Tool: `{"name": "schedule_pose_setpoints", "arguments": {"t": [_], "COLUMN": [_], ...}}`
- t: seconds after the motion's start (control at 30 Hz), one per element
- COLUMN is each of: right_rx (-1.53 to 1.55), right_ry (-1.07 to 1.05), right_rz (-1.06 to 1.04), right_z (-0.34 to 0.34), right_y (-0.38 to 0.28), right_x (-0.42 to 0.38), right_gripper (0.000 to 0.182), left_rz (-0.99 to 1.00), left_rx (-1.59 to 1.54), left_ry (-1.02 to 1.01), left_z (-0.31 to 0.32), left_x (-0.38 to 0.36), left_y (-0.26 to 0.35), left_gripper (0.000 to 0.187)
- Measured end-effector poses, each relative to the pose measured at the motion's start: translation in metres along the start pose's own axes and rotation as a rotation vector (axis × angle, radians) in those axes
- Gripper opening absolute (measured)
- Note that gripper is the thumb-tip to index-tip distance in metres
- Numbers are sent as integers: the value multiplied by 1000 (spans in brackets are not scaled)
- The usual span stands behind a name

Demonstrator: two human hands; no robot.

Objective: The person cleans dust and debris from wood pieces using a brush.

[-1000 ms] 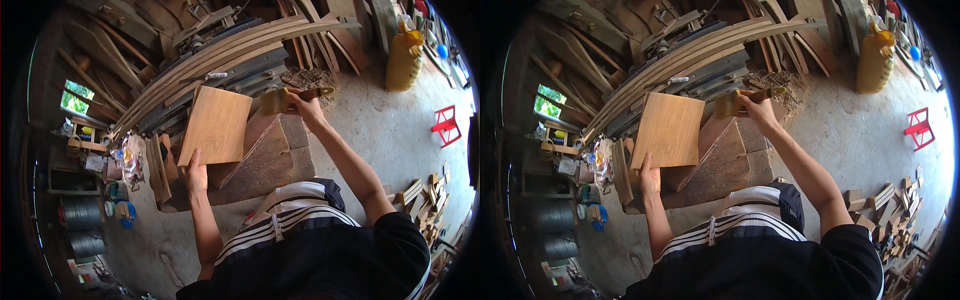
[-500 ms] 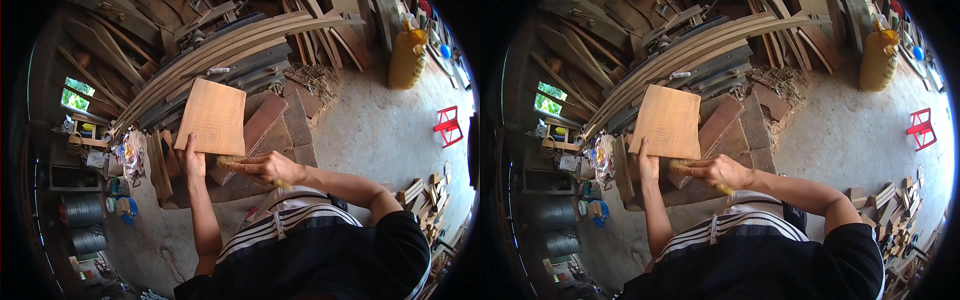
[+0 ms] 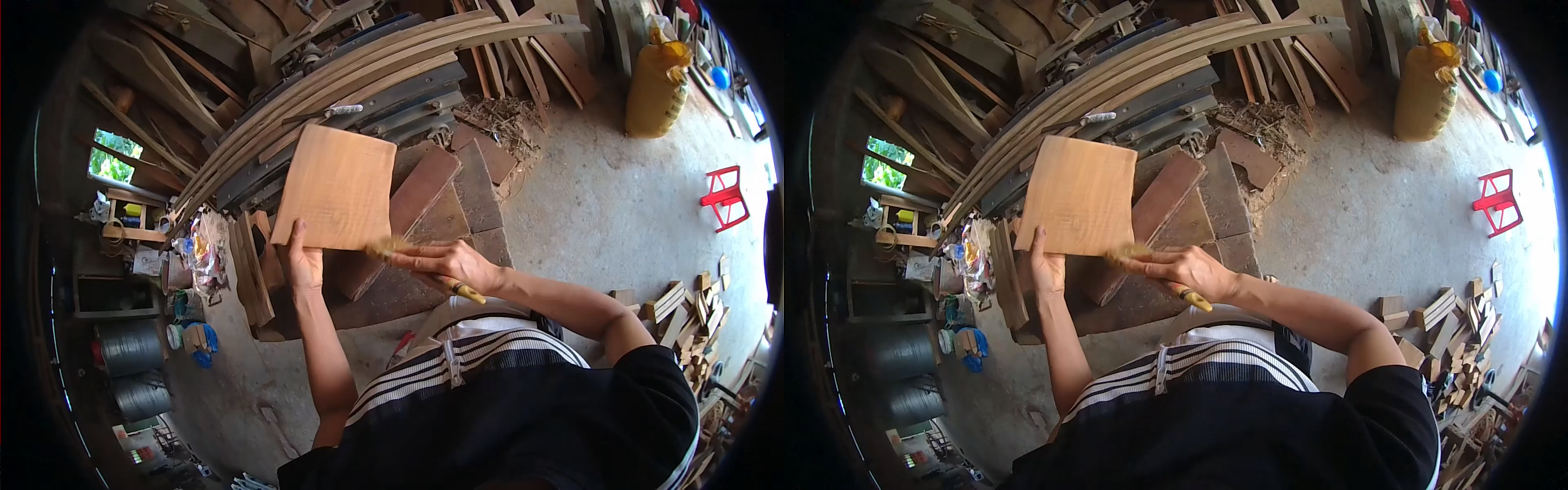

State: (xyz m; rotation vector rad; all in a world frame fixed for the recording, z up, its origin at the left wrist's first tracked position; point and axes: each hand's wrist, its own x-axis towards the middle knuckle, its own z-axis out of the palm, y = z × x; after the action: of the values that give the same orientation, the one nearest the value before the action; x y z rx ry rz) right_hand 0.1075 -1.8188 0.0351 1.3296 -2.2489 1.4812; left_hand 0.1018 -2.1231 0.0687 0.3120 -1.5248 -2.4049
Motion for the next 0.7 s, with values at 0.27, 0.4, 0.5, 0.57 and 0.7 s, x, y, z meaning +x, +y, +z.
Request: {"name": "schedule_pose_setpoints", "arguments": {"t": [0.27,0.4,0.5,0.57,0.7], "right_rx": [33,19,-40,-24,-63], "right_ry": [446,164,12,-49,-71], "right_rz": [173,104,-102,-102,209], "right_z": [-34,-8,0,-9,-49], "right_y": [35,18,5,3,9], "right_x": [44,22,-13,-20,3], "right_gripper": [44,47,48,48,43], "left_rz": [-35,-169,-286,-320,-390], "left_rx": [-248,-427,-466,-450,-299], "left_ry": [27,-33,103,111,121], "left_z": [-48,-69,-63,-57,-45], "left_x": [1,-11,-22,-24,-3], "left_y": [-14,-50,-67,-70,-77], "left_gripper": [47,47,44,44,42]}}
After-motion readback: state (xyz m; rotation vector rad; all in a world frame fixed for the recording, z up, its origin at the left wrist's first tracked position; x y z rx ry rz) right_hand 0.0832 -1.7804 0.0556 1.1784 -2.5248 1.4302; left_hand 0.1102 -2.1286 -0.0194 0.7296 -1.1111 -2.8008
